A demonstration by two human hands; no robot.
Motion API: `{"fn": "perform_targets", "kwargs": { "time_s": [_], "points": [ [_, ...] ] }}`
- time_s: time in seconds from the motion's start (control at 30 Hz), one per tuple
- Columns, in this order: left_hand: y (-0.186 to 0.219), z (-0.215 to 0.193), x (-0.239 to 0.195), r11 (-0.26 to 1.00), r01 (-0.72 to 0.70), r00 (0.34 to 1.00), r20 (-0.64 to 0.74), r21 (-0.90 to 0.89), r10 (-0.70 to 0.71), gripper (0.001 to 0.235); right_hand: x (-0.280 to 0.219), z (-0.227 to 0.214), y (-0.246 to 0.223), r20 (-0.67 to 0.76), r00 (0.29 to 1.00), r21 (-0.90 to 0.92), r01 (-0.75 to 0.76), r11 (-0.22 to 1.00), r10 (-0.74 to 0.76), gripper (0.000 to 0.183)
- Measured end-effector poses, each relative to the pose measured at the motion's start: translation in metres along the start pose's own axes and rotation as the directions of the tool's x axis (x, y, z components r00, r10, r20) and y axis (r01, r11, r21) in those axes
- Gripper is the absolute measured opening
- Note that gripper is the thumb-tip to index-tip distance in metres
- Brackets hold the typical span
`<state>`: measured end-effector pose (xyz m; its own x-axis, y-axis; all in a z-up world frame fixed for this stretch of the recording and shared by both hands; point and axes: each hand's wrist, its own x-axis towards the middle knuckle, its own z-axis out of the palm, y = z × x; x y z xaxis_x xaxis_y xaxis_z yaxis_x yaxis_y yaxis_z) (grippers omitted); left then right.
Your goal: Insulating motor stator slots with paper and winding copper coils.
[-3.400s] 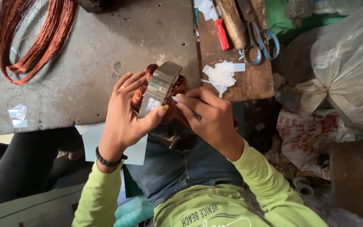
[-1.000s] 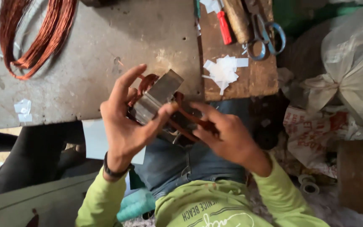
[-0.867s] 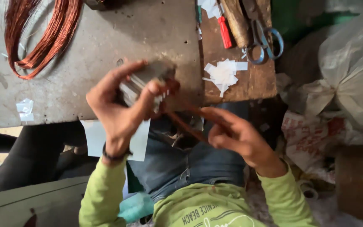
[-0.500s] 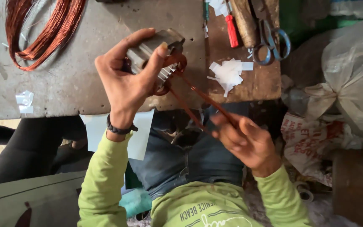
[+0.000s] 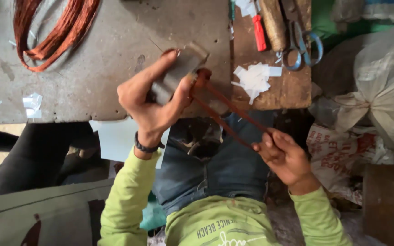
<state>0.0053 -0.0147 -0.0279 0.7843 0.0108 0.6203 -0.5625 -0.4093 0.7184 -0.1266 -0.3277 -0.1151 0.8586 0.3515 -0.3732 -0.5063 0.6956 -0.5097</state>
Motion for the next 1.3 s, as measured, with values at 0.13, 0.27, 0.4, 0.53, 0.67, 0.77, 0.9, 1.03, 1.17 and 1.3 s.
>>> {"fn": "perform_targets", "kwargs": {
  "time_s": [0.13, 0.27, 0.4, 0.53, 0.67, 0.77, 0.9, 1.03, 1.17, 1.3],
  "points": [
    [-0.01, 0.017, -0.031, 1.0, 0.031, 0.984, -0.173, 0.003, -0.03, 0.039, -0.008, 0.008, -0.022, -0.028, 0.989, -0.219, 0.133, 0.967, -0.142, 0.034],
    [-0.009, 0.023, -0.047, 0.999, 0.044, 0.98, -0.193, -0.021, -0.048, 0.042, -0.008, 0.012, -0.03, -0.041, 0.986, -0.253, 0.147, 0.956, -0.163, 0.035],
    [0.002, 0.003, -0.042, 0.867, 0.188, 0.96, -0.102, -0.463, -0.262, 0.061, -0.005, 0.003, -0.029, -0.002, 0.988, -0.256, 0.151, 0.955, -0.156, 0.032],
    [-0.047, -0.044, 0.009, 0.732, 0.209, 0.976, 0.088, -0.649, -0.2, 0.059, -0.002, 0.005, -0.03, -0.048, 0.986, -0.267, 0.14, 0.954, -0.158, 0.028],
    [-0.053, -0.038, 0.065, 0.904, 0.241, 0.889, 0.454, -0.354, -0.059, 0.051, 0.006, 0.001, -0.035, -0.022, 0.985, -0.259, 0.159, 0.953, -0.17, 0.027],
    [-0.058, -0.022, 0.077, 0.885, 0.29, 0.665, 0.742, -0.364, 0.087, 0.053, 0.007, -0.006, -0.034, -0.047, 0.989, -0.212, 0.129, 0.969, -0.142, 0.026],
    [-0.062, -0.011, 0.075, 0.86, 0.383, 0.526, 0.845, -0.338, 0.097, 0.048, 0.008, -0.016, -0.032, -0.075, 0.99, -0.183, 0.102, 0.978, -0.118, 0.028],
    [-0.059, -0.009, 0.07, 0.85, 0.419, 0.547, 0.836, -0.319, 0.044, 0.043, 0.011, -0.017, -0.032, -0.13, 0.987, -0.158, 0.074, 0.985, -0.095, 0.029],
    [-0.048, -0.007, 0.041, 0.811, 0.483, 0.641, 0.764, -0.33, -0.071, 0.038, 0.001, -0.014, -0.043, -0.093, 0.988, -0.048, 0.115, 0.992, -0.119, 0.026],
    [-0.034, -0.007, 0.033, 0.794, 0.534, 0.722, 0.645, -0.29, -0.25, 0.035, -0.006, 0.012, -0.068, -0.104, 0.983, -0.055, 0.148, 0.987, -0.153, 0.027]
  ]
}}
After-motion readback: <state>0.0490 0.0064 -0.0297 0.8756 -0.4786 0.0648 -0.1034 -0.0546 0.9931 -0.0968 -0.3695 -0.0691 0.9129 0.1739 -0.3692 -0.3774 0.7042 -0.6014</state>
